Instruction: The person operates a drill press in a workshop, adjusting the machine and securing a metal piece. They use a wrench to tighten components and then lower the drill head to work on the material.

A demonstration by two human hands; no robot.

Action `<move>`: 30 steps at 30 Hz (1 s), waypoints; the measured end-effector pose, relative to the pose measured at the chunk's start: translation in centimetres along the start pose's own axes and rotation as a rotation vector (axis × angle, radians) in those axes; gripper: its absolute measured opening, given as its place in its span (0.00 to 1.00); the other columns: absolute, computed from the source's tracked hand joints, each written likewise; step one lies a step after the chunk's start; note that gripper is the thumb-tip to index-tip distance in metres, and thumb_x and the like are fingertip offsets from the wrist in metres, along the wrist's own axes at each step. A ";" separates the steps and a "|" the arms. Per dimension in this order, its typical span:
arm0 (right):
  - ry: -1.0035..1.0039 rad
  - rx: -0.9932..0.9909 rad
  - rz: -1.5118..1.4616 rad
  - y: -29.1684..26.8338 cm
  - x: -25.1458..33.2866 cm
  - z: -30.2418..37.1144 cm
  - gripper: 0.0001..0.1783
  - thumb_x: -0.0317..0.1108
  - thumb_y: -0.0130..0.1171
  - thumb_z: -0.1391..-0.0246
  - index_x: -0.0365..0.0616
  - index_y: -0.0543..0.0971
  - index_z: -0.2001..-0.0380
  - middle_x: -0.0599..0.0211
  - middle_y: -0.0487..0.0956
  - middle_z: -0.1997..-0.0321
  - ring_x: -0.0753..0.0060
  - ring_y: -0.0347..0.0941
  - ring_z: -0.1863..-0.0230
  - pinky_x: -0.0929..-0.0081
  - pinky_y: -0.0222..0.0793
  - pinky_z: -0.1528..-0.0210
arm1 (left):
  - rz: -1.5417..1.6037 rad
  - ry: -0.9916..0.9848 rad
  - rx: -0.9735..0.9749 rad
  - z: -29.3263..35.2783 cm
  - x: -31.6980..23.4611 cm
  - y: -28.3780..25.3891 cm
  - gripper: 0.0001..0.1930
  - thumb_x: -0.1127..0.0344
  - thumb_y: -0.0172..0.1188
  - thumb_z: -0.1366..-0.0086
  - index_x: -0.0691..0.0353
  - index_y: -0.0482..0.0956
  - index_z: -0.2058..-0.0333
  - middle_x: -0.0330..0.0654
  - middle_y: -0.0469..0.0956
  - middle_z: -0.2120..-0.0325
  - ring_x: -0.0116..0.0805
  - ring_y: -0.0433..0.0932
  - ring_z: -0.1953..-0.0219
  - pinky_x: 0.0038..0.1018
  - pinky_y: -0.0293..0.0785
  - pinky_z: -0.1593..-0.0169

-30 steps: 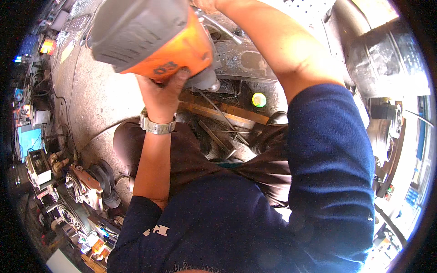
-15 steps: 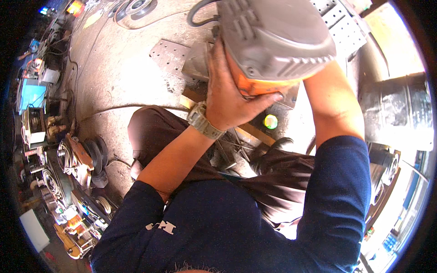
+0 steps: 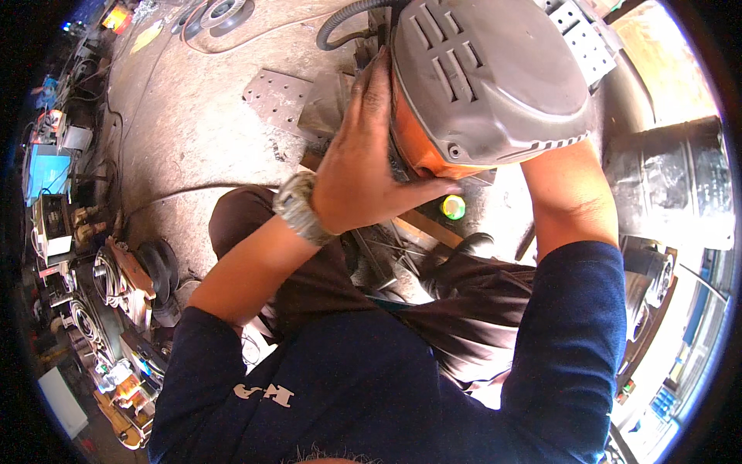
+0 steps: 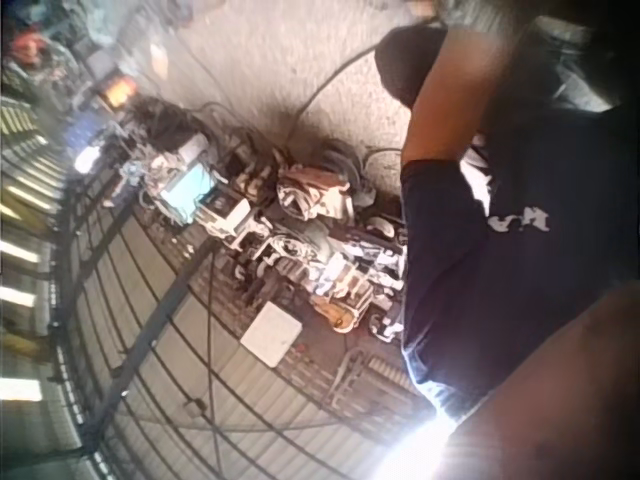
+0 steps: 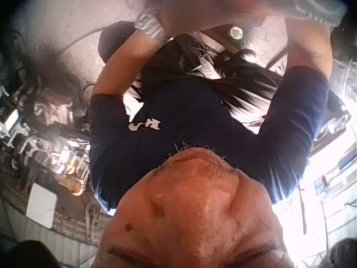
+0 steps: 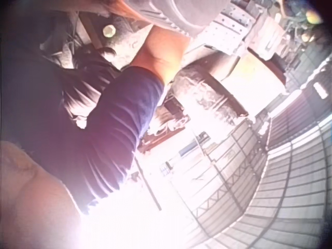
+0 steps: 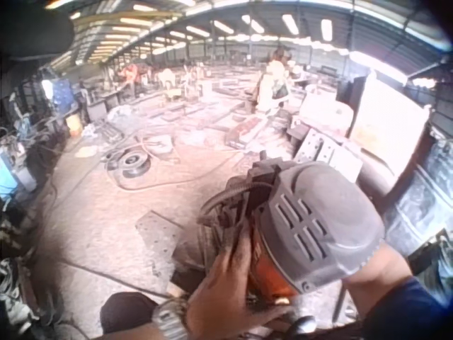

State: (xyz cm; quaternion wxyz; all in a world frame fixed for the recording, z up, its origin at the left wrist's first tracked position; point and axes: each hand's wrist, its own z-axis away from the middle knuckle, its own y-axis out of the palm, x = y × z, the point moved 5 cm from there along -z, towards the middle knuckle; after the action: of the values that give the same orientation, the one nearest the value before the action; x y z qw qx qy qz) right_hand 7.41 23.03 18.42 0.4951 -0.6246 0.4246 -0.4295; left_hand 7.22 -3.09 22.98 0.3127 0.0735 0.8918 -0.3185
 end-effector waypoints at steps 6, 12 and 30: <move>0.005 0.005 -0.002 0.0 -0.6 0.5 0.25 0.39 0.55 0.40 0.49 0.74 0.40 0.62 0.74 0.36 0.61 0.65 0.32 0.58 0.64 0.33 | 0.208 -0.044 0.077 0.3 4.4 -11.1 0.07 0.69 0.65 0.34 0.69 0.84 0.63 0.50 0.86 0.67 0.42 0.86 0.58 0.39 0.78 0.46; -0.042 0.023 0.029 0.4 -0.7 -1.0 0.26 0.39 0.55 0.40 0.49 0.73 0.39 0.62 0.73 0.35 0.62 0.64 0.30 0.58 0.63 0.32 | 0.246 -0.163 0.262 -12.1 16.4 -6.0 0.21 0.56 0.46 0.21 0.66 0.76 0.43 0.48 0.79 0.44 0.44 0.78 0.44 0.39 0.75 0.41; -0.226 0.017 0.112 2.9 -2.9 -9.1 0.30 0.41 0.57 0.42 0.50 0.71 0.35 0.65 0.69 0.32 0.64 0.58 0.26 0.57 0.61 0.30 | -0.330 0.293 0.732 -25.5 21.4 8.2 0.26 0.48 0.42 0.22 0.57 0.78 0.40 0.50 0.71 0.35 0.51 0.71 0.35 0.40 0.63 0.31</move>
State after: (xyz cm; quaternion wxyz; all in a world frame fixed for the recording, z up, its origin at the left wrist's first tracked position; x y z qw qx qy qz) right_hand -2.39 23.11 16.53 0.5682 -0.6402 0.3966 -0.3316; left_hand -20.02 17.59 21.10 0.0809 0.0806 0.7549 -0.6458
